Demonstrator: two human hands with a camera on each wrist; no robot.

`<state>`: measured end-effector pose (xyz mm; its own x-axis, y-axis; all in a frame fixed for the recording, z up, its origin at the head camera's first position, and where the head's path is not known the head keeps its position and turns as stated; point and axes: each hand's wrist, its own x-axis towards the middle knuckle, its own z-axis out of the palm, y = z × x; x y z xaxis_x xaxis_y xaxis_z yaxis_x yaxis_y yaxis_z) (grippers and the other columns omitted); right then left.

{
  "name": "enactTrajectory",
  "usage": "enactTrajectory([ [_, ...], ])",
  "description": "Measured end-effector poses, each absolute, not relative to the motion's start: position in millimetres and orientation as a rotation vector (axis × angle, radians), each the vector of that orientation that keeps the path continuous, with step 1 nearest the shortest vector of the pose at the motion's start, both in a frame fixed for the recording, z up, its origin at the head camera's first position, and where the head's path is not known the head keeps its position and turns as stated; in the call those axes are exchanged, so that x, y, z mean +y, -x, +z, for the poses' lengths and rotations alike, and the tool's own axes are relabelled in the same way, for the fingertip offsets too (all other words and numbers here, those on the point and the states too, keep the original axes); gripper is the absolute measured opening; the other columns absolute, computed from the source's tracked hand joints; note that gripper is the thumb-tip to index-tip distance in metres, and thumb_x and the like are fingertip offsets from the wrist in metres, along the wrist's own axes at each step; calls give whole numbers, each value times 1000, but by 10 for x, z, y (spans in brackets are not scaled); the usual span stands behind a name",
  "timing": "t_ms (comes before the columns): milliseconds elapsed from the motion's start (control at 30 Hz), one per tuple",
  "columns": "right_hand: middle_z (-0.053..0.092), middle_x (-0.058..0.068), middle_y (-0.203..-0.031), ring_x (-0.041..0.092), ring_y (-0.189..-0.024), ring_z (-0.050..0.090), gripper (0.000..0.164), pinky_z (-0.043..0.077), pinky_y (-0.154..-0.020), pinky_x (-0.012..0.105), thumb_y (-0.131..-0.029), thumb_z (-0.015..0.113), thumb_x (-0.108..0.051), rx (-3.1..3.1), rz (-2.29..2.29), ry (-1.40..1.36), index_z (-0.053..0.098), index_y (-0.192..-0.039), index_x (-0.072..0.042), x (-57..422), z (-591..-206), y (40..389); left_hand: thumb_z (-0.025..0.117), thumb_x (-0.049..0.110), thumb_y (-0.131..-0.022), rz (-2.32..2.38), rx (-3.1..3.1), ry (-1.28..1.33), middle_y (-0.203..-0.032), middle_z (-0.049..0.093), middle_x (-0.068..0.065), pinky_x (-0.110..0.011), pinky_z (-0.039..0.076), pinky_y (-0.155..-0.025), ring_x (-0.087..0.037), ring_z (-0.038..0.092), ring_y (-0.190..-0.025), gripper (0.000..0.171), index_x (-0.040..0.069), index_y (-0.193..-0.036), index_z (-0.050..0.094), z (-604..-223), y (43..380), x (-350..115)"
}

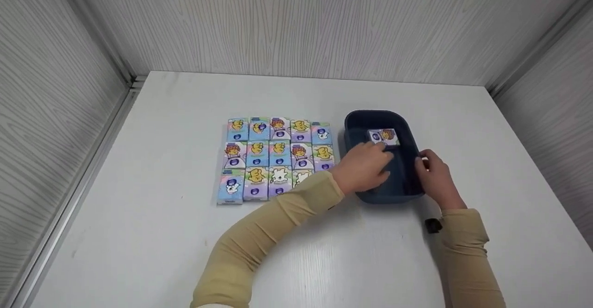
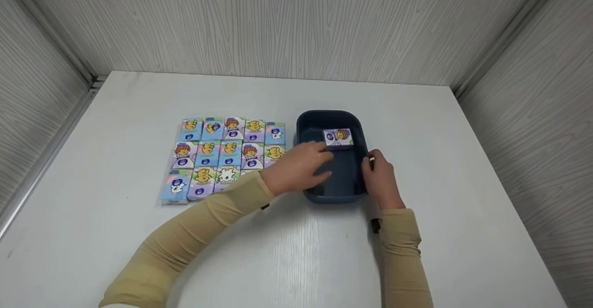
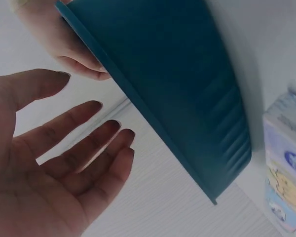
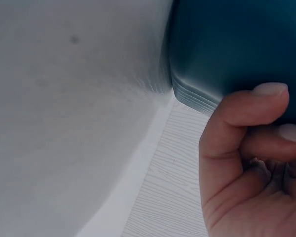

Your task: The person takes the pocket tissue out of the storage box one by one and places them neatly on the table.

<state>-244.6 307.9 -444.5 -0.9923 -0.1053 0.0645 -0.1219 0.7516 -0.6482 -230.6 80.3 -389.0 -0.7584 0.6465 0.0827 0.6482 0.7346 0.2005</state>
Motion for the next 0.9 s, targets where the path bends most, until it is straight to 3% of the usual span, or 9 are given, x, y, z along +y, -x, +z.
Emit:
enactTrajectory([
  [167, 63, 26, -104, 30, -86, 58, 35, 46, -71, 39, -103, 37, -26, -2920, 1103, -187, 49, -118, 4, 3074, -4452, 2445, 57, 34, -95, -338, -2984, 1145, -126, 56, -7, -33, 43, -96, -19, 54, -112, 42, 11, -131, 56, -3983, 2470, 909],
  [633, 61, 30, -112, 35, -94, 59, 37, 47, -78, 46, -103, 36, -24, -2946, 1115, -143, 47, -121, 5, 3076, -4437, 2442, 53, 20, -94, -346, -3166, 1093, -124, 59, -10, -30, 43, -94, -20, 56, -111, 37, 4, -127, 55, -4076, 2885, 1064],
  [900, 63, 29, -106, 33, -90, 59, 35, 47, -76, 43, -103, 37, -24, -2931, 1117, -150, 48, -119, 5, 3075, -4436, 2444, 51, 23, -92, -253, -3232, 1016, -143, 44, -5, -28, 38, -101, -17, 44, -127, 49, 9, -140, 47, -4141, 2951, 1107],
])
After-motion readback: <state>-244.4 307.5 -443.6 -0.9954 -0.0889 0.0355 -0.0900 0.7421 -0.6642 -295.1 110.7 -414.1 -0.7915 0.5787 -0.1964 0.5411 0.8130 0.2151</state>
